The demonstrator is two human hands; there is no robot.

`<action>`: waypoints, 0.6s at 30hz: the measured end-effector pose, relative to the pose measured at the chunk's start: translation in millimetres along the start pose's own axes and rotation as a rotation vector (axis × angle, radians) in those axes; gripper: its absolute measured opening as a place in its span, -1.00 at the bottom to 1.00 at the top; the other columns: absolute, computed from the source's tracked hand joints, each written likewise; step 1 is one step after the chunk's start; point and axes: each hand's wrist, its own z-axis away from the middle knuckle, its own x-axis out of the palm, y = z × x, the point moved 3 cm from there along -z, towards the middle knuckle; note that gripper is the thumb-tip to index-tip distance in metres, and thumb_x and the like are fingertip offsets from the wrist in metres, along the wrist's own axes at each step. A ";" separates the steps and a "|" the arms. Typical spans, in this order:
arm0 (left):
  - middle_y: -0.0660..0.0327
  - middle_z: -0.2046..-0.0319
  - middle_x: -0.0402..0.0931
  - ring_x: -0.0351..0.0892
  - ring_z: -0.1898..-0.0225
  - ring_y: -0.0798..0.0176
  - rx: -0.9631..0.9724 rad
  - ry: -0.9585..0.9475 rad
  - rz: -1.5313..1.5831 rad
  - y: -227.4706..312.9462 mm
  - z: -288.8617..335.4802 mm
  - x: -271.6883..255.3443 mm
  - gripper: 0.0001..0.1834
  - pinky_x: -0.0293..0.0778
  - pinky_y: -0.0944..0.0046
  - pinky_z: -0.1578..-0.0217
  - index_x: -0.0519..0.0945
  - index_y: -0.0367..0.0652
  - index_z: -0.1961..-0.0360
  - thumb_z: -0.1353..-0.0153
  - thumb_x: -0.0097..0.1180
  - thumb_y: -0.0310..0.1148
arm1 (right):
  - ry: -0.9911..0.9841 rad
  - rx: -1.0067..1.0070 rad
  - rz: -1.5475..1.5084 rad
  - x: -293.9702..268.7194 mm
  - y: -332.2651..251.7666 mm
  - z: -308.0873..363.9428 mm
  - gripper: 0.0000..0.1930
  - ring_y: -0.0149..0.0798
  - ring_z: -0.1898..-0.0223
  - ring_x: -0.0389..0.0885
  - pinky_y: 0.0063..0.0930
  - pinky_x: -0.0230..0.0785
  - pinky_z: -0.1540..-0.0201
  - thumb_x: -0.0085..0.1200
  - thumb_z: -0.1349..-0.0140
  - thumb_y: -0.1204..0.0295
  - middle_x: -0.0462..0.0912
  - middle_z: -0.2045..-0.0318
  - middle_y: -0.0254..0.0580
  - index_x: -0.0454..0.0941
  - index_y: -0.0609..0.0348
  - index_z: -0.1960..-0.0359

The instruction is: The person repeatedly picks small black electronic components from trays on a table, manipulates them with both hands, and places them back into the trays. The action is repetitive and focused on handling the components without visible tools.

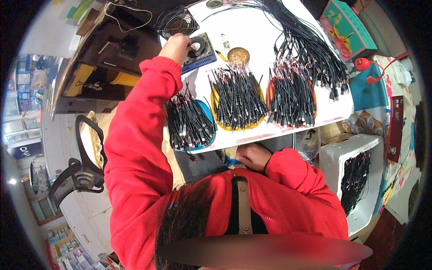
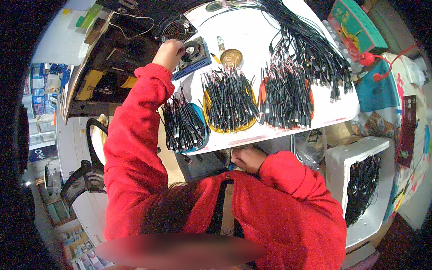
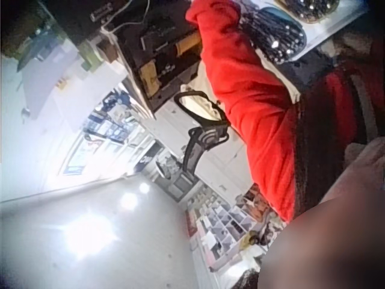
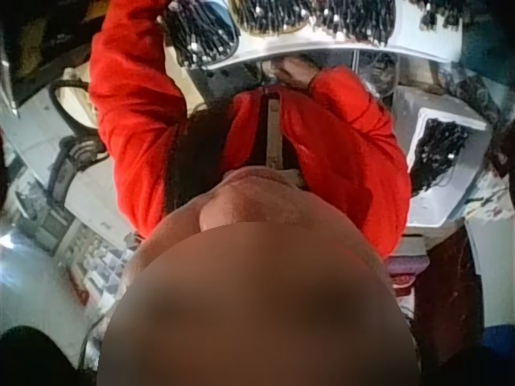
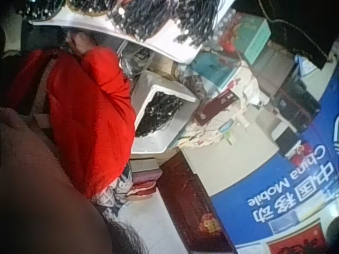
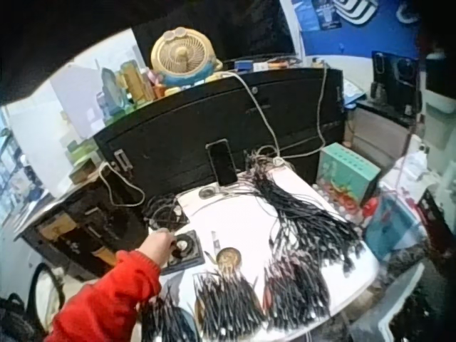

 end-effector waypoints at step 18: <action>0.20 0.49 0.53 0.50 0.47 0.34 -0.104 0.244 0.642 132.3 128.8 -139.5 -0.88 0.40 0.41 0.39 0.58 -0.29 0.35 -0.07 0.20 -0.50 | 0.274 -0.214 -0.032 -24.9 -78.2 47.0 -0.79 0.05 0.38 0.54 -0.17 0.38 0.31 -0.05 -0.27 0.28 0.53 0.47 -0.03 0.46 0.17 0.35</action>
